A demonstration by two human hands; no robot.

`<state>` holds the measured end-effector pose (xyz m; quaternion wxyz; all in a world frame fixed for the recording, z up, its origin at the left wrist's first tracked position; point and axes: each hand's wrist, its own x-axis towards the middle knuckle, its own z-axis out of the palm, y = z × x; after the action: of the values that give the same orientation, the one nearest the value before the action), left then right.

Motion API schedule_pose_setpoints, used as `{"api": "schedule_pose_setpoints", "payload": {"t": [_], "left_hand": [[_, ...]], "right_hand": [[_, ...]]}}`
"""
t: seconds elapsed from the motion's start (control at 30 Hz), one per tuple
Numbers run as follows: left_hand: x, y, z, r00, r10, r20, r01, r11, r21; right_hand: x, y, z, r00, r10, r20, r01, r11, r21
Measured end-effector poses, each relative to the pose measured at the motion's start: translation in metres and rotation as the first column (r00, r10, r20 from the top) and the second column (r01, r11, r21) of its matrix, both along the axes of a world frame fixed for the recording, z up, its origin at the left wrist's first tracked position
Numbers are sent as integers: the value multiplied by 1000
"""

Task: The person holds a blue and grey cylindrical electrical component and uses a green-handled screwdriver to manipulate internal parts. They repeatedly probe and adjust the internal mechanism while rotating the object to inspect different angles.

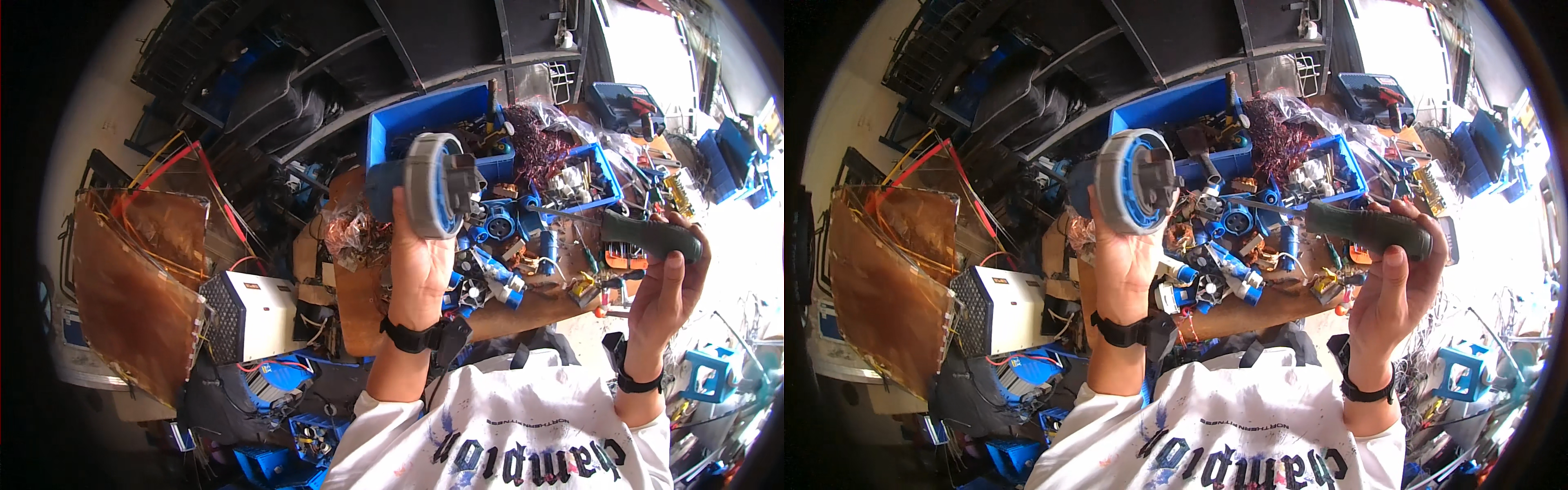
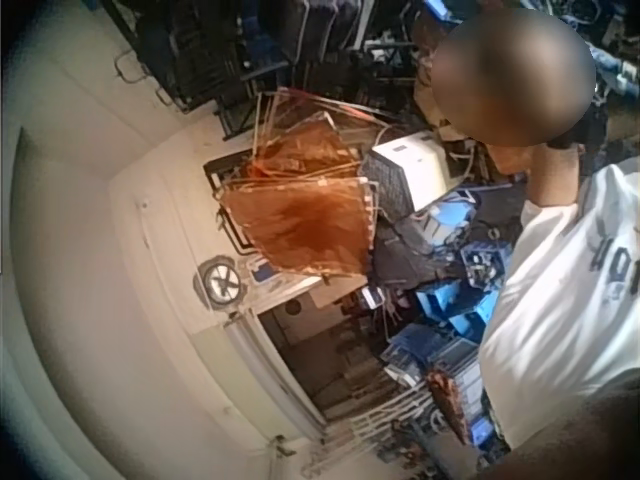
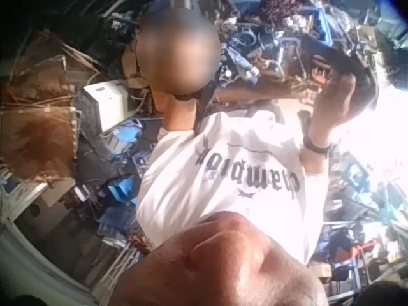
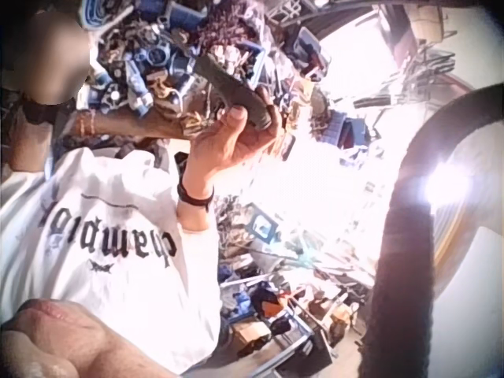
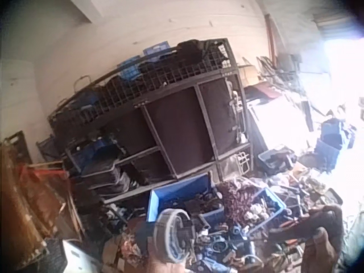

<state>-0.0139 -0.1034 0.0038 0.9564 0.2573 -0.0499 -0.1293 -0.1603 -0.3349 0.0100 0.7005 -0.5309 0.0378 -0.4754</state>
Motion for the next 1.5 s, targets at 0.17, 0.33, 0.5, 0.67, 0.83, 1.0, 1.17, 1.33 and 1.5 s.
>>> {"api": "schedule_pose_setpoints", "payload": {"t": [0.17,0.33,0.5,0.67,0.83,1.0,1.17,1.33,1.5], "left_hand": [[-5,-10,-7,966,-140,-219,85,967,-241],[-24,-22,2,953,-207,-220,106,912,-396],[-36,-26,12,947,-248,-202,131,878,-461],[-38,-29,20,949,-248,-196,142,887,-439],[-39,-31,24,957,-235,-171,143,893,-426],[-31,-25,22,965,-231,-124,135,843,-521],[-22,-22,23,984,-143,-108,82,895,-439],[-16,-24,21,978,-178,-108,118,901,-417],[-10,-19,15,961,-226,-159,122,863,-491]], "right_hand": [[2,16,4,998,16,62,-14,1000,-21],[1,30,12,993,74,97,-69,996,-53],[-6,34,17,988,38,153,-20,993,-115],[-12,41,16,987,38,155,-26,997,-77],[-8,45,6,987,91,134,-83,995,-61],[-16,40,-4,973,179,-143,-192,978,-79],[-16,38,-2,737,240,-632,-444,877,-184],[-14,39,4,579,347,-738,-633,762,-139],[-15,40,2,592,441,-674,-632,774,-48]]}}
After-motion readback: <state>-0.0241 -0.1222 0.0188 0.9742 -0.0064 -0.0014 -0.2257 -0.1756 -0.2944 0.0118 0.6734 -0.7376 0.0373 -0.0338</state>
